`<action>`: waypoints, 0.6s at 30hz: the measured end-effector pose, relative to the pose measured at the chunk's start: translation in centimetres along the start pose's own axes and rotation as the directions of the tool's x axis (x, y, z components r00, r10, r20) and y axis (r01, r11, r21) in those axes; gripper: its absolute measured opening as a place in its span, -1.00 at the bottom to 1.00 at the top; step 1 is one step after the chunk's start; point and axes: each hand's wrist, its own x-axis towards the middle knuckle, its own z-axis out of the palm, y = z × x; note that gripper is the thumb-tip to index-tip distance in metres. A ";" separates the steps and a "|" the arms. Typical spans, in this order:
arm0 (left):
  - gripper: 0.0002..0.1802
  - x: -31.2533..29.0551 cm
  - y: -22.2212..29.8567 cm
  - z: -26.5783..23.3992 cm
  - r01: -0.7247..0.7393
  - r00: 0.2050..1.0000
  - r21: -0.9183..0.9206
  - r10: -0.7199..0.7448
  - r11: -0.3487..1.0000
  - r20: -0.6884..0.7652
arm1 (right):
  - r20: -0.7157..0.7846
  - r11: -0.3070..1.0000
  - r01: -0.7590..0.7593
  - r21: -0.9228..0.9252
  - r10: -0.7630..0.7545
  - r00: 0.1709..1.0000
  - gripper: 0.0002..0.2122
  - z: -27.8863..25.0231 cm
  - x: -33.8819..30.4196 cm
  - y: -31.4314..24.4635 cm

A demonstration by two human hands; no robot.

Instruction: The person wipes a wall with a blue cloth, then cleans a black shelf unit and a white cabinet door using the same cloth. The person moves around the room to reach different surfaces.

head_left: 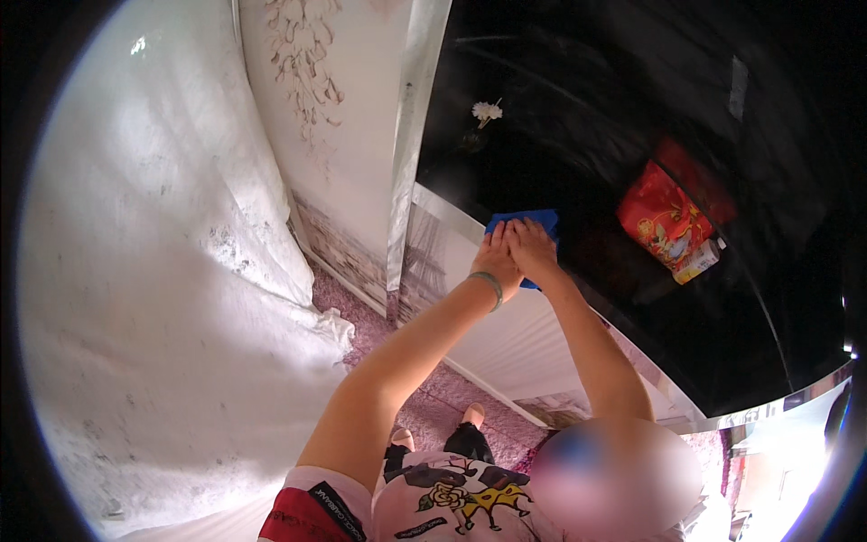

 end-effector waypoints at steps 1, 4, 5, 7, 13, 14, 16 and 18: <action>-0.34 0.0 -0.9 2.2 0.010 0.976 -0.038 -0.018 0.999 -0.215 | -0.016 1.000 0.021 0.004 -0.021 1.000 -0.53 0.0 0.1 -1.0; -0.37 -0.4 -2.9 2.1 0.074 0.944 -0.267 -0.154 0.961 -0.292 | -0.080 0.998 0.062 -0.014 -0.063 0.995 -0.54 1.5 0.5 -2.7; -0.42 -0.2 -3.8 2.1 0.157 0.925 -0.256 -0.233 0.954 -0.300 | -0.076 0.989 0.145 -0.013 -0.145 0.986 -0.52 1.2 1.1 -3.4; -0.38 -0.3 -5.5 1.0 0.194 0.948 -0.195 -0.235 0.961 -0.216 | -0.131 0.981 0.193 -0.014 -0.193 0.972 -0.51 1.6 1.6 -5.1; -0.41 -2.6 -10.8 -2.3 0.347 0.935 -0.021 -0.347 0.938 -0.070 | 0.114 0.940 0.333 -0.071 -0.324 0.939 -0.51 -2.0 4.0 -11.5; -0.39 -2.8 -11.6 -1.7 0.386 0.920 -0.108 -0.391 0.916 -0.032 | 0.083 0.917 0.372 -0.145 -0.364 0.928 -0.52 -0.6 5.0 -11.4; -0.35 -3.9 -13.7 0.9 0.469 0.879 -0.270 -0.473 0.841 0.055 | 0.029 0.849 0.444 -0.285 -0.456 0.890 -0.53 1.6 6.6 -11.8; -0.34 -4.9 -13.9 3.3 0.439 0.896 -0.235 -0.441 0.867 0.044 | 0.065 0.750 0.449 -0.486 -0.482 0.874 -0.52 2.7 7.2 -11.3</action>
